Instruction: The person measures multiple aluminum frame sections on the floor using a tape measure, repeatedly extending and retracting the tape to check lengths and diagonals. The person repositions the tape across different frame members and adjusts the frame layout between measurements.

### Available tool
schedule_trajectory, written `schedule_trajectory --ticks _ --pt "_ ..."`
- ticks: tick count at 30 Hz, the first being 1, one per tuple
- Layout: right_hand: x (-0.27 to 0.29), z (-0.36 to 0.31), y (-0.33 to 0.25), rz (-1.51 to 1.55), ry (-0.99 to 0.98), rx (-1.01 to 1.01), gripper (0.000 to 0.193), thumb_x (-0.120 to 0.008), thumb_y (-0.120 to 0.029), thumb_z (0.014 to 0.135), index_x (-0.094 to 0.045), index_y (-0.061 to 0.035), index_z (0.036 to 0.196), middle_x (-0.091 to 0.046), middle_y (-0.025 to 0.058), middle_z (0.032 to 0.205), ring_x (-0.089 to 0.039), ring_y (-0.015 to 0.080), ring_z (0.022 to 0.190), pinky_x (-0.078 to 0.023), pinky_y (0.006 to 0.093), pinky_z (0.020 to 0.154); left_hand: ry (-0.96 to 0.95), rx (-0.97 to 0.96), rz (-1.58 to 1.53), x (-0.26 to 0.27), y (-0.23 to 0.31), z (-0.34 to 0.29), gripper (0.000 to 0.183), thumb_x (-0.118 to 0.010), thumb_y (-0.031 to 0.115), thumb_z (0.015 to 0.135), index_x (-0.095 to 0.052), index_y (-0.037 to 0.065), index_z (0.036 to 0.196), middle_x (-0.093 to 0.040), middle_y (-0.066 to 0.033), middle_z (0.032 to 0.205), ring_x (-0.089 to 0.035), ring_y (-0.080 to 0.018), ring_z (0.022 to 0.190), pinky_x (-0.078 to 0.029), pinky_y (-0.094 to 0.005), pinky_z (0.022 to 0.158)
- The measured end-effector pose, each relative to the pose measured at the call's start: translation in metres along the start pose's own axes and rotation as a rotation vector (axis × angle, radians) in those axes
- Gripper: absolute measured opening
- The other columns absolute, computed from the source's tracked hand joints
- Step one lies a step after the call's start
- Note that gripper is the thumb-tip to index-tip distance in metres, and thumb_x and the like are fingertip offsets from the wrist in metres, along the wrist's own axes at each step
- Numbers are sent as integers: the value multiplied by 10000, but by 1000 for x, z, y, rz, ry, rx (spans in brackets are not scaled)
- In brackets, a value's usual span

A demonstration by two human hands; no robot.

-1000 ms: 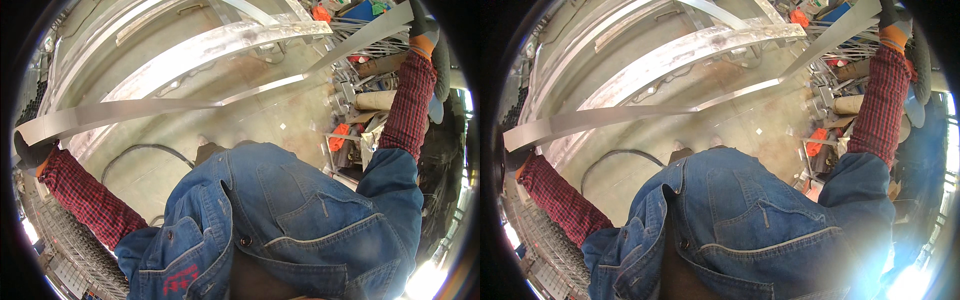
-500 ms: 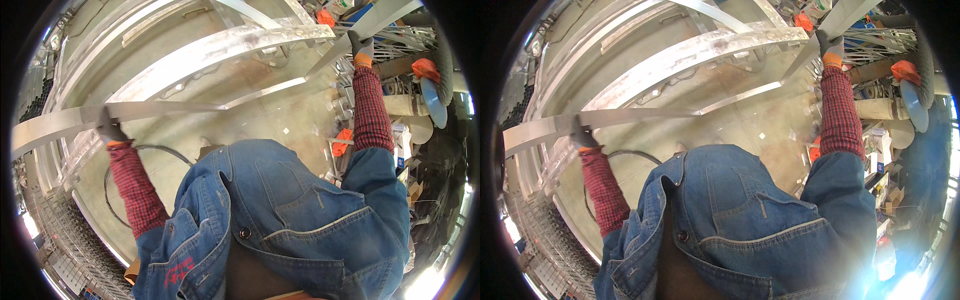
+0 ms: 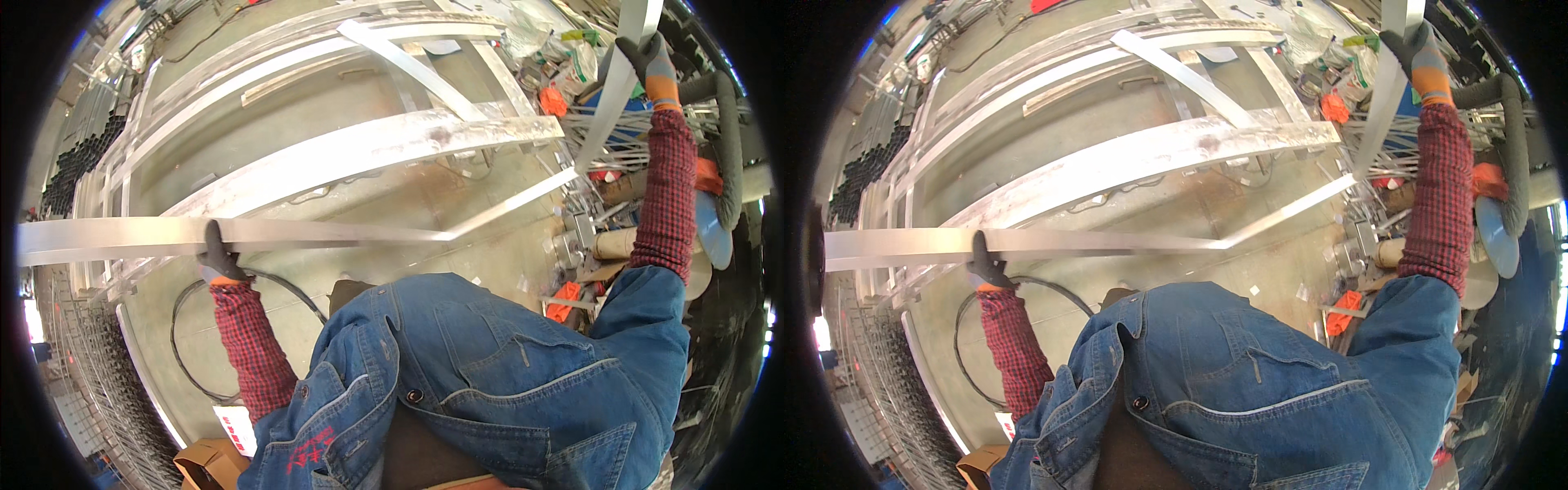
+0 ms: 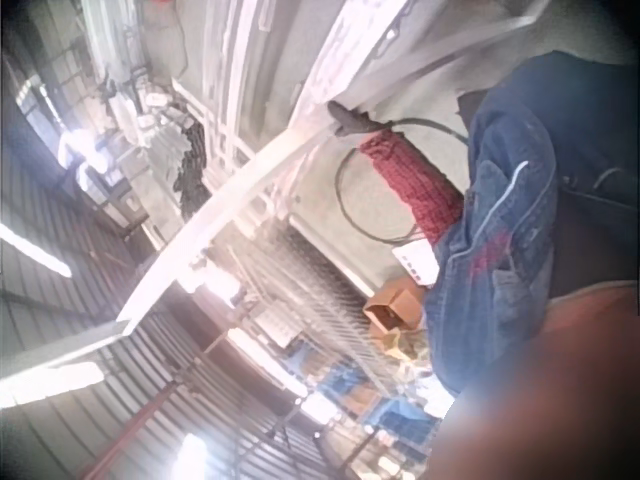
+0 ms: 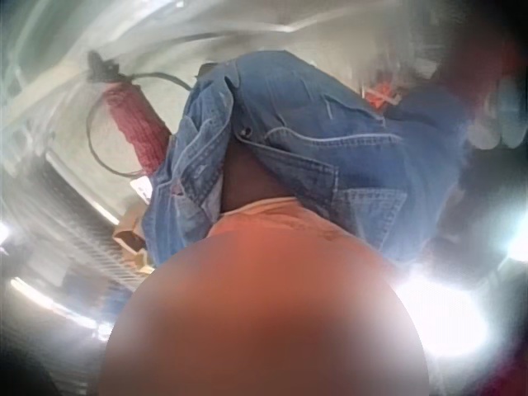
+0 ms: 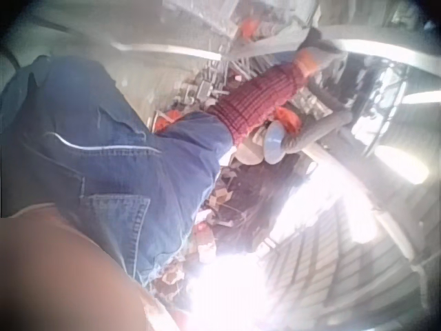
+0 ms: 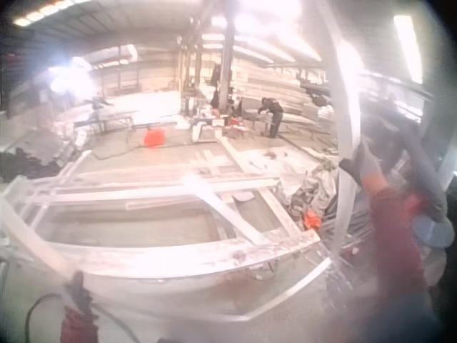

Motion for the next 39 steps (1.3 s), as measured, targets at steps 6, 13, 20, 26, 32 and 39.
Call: schedule_trajectory --ticks 6,13,20,26,32,39 --pt "-12 120 -107 -64 -200 274 651 -755 -437 921 -546 -21 1376 -712 169 1214 -677 248 1076 -512 388 907 106 226 82 18 -99 7 584 -773 610 808 -657 115 1096 -510 -33 786 -533 -197 752 -507 -418 694" --pt "-74 228 -283 -15 33 290 642 -720 -455 925 -496 -168 1454 -680 248 1269 -627 455 1198 -499 478 970 -40 445 -161 -2 -138 5 716 -785 457 853 -548 48 1390 -604 -165 1285 -605 -354 1148 -595 -532 855" --pt "-241 293 -462 -165 -145 390 596 -719 -317 918 -493 -252 1465 -699 253 1189 -683 414 1117 -540 518 889 -11 733 -226 10 -170 46 866 -792 534 780 -486 104 1467 -579 -188 1373 -613 -415 1182 -477 -683 898" --pt "-402 282 -543 -200 -324 392 631 -666 -193 938 -431 -279 1517 -657 229 1302 -653 415 1191 -528 526 967 85 637 -254 30 -200 84 607 -797 386 857 -618 5 1294 -682 -161 1122 -689 -317 966 -604 -483 820" --pt "-568 278 -595 -102 -425 476 597 -606 -80 941 -478 -266 1494 -666 246 1255 -655 428 1174 -534 524 940 147 706 -125 57 -233 116 633 -824 363 829 -601 23 1314 -686 -182 1143 -709 -348 926 -633 -518 700" --pt "-737 266 -665 -73 -593 453 625 -652 -114 916 -484 -247 1503 -662 240 1278 -646 440 1180 -528 515 956 320 816 -99 50 -225 148 641 -833 454 807 -658 9 1234 -703 -160 1072 -715 -331 888 -629 -499 697"
Point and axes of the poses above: each hand's wrist, its own z-axis towards the middle knuckle, its own x-axis out of the back of the hand, y = z × x, the point moved 8 cm from there along z, towards the middle knuckle
